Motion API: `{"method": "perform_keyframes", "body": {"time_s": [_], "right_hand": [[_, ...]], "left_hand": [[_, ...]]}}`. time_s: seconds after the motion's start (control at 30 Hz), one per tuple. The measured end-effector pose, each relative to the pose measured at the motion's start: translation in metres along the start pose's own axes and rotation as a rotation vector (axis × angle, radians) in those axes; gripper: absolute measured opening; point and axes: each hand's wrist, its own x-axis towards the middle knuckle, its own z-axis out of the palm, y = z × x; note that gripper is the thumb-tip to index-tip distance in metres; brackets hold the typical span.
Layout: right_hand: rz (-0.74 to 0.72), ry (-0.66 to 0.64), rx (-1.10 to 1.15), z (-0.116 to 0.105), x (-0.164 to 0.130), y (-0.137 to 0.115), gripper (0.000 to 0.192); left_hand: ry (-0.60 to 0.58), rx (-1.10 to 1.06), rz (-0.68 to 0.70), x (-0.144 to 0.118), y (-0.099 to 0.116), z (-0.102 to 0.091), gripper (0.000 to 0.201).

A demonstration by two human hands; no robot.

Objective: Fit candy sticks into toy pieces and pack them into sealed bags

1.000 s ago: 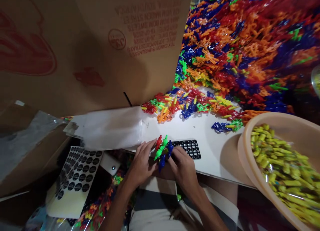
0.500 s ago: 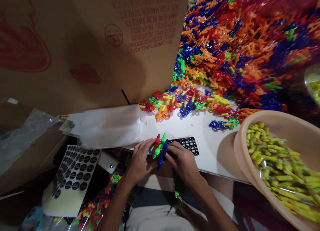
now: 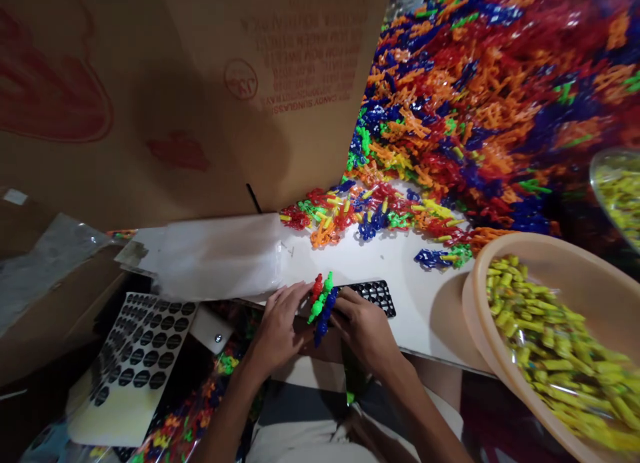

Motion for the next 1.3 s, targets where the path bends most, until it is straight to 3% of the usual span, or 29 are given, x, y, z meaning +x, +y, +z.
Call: {"method": "perform_keyframes", "body": {"time_s": [0.17, 0.27, 0.37, 0.5, 0.6, 0.73, 0.9, 1.03, 1.17, 1.3], "right_hand": [[-0.057, 0.011, -0.060, -0.002, -0.002, -0.002, 0.025], [-0.116, -0.062, -0.092, -0.021, 0.008, 0.002, 0.023], [-0.167, -0.143, -0.145, -0.055, 0.045, 0.015, 0.020], [-0.065, -0.003, -0.309, -0.087, 0.126, 0.032, 0.040], [-0.059, -0.017, -0.417, -0.091, 0.174, 0.032, 0.040], [-0.048, -0.065, -0.502, -0.088, 0.194, 0.021, 0.029], [-0.022, -0.109, -0.429, -0.093, 0.169, 0.022, 0.020], [0.057, -0.029, -0.258, -0.095, 0.102, 0.026, 0.018], [0.118, 0.039, 0.000, -0.063, 0.021, 0.018, 0.027], [0.112, 0.072, 0.212, -0.017, -0.020, 0.007, 0.038]], "left_hand": [[-0.014, 0.012, 0.041, -0.003, 0.000, 0.001, 0.068], [-0.019, 0.001, 0.024, -0.005, 0.001, 0.001, 0.071], [-0.025, -0.022, 0.010, -0.005, 0.003, 0.000, 0.074], [-0.035, -0.082, 0.012, -0.003, 0.007, -0.002, 0.080], [-0.013, -0.097, -0.005, -0.003, 0.008, 0.001, 0.077], [0.052, -0.100, -0.032, -0.005, 0.007, 0.007, 0.075], [0.097, -0.047, -0.034, -0.004, 0.010, 0.009, 0.067], [0.130, -0.010, -0.015, -0.001, 0.012, 0.009, 0.058], [0.168, 0.013, -0.002, 0.000, 0.012, 0.011, 0.056], [0.183, 0.046, -0.027, 0.000, 0.010, 0.013, 0.055]]}}
